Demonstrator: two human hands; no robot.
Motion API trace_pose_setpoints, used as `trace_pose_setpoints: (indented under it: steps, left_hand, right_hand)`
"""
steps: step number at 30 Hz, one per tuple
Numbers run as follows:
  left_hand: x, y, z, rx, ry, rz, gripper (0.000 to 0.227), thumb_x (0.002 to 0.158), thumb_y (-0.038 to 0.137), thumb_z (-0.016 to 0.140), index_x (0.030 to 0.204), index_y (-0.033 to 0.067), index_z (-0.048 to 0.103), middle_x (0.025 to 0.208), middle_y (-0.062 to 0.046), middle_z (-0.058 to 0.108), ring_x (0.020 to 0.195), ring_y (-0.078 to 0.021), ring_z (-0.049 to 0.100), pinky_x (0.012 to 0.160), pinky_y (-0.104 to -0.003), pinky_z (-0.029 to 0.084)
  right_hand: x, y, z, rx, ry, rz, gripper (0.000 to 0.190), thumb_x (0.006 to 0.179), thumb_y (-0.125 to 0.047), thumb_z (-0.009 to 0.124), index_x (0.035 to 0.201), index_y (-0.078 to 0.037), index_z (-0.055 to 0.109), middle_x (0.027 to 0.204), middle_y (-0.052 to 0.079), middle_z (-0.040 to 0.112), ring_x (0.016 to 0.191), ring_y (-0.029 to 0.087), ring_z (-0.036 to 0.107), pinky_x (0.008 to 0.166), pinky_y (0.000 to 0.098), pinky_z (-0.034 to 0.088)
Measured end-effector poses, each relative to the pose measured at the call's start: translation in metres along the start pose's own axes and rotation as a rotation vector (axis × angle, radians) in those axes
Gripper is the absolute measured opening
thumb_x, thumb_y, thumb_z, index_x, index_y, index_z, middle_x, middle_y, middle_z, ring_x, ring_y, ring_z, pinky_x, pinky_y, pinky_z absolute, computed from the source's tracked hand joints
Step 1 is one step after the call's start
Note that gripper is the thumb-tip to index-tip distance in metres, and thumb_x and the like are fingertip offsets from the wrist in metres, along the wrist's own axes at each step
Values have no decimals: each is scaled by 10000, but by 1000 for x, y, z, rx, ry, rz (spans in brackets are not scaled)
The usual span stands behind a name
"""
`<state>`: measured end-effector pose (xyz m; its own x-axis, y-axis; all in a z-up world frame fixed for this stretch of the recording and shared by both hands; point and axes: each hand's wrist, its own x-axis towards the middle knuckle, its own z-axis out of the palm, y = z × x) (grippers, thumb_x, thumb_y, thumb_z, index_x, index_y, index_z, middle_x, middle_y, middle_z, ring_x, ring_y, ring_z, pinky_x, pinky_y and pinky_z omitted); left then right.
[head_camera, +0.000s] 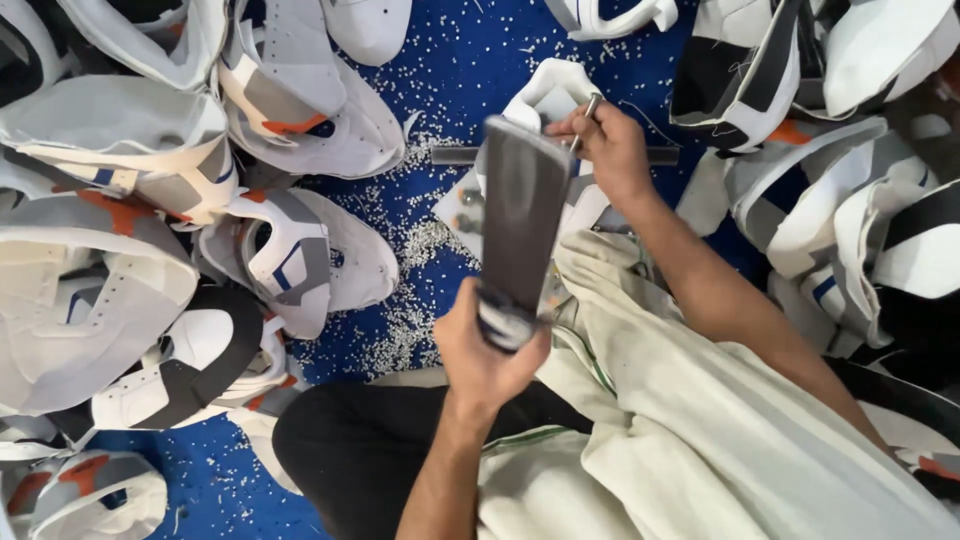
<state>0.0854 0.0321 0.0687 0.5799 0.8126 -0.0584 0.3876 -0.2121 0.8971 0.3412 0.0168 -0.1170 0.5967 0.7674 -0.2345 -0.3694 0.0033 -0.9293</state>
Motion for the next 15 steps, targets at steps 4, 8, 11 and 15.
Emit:
trace_pose_setpoints:
  steps: [4, 8, 11, 15]
  left_hand:
    - [19, -9, 6, 11, 201, 434, 496, 691, 325, 797, 1016, 3, 604, 741, -112, 635, 612, -264, 656, 615, -353, 546]
    - [12, -94, 40, 90, -27, 70, 435, 719, 307, 867, 961, 32, 634, 741, -105, 658, 635, -274, 665, 607, -367, 553]
    - [3, -83, 36, 235, -78, -100, 414, 771, 329, 879, 956, 38, 648, 762, -107, 699, 708, -292, 720, 630, -365, 571]
    - [8, -5, 4, -16, -2, 16, 382, 695, 244, 819, 875, 20, 567, 703, -106, 677, 590, -247, 721, 599, -337, 575]
  right_hand:
    - [-5, -5, 11, -187, -24, -39, 117, 1060, -66, 536, 1026, 19, 608, 1043, 90, 779, 943, 174, 767, 805, 306, 625]
    - [-26, 7, 8, -729, -47, -479, 139, 993, 0, 589, 1090, 75, 655, 1079, 208, 749, 1001, 278, 736, 843, 367, 598]
    - [-7, 13, -2, -487, -75, -501, 121, 1003, 2, 582, 1090, 69, 631, 1117, 228, 722, 1072, 312, 710, 928, 392, 585]
    - [15, -9, 0, 58, 6, -55, 171, 1101, -118, 501, 1016, -24, 617, 1082, 169, 748, 984, 247, 756, 901, 360, 646]
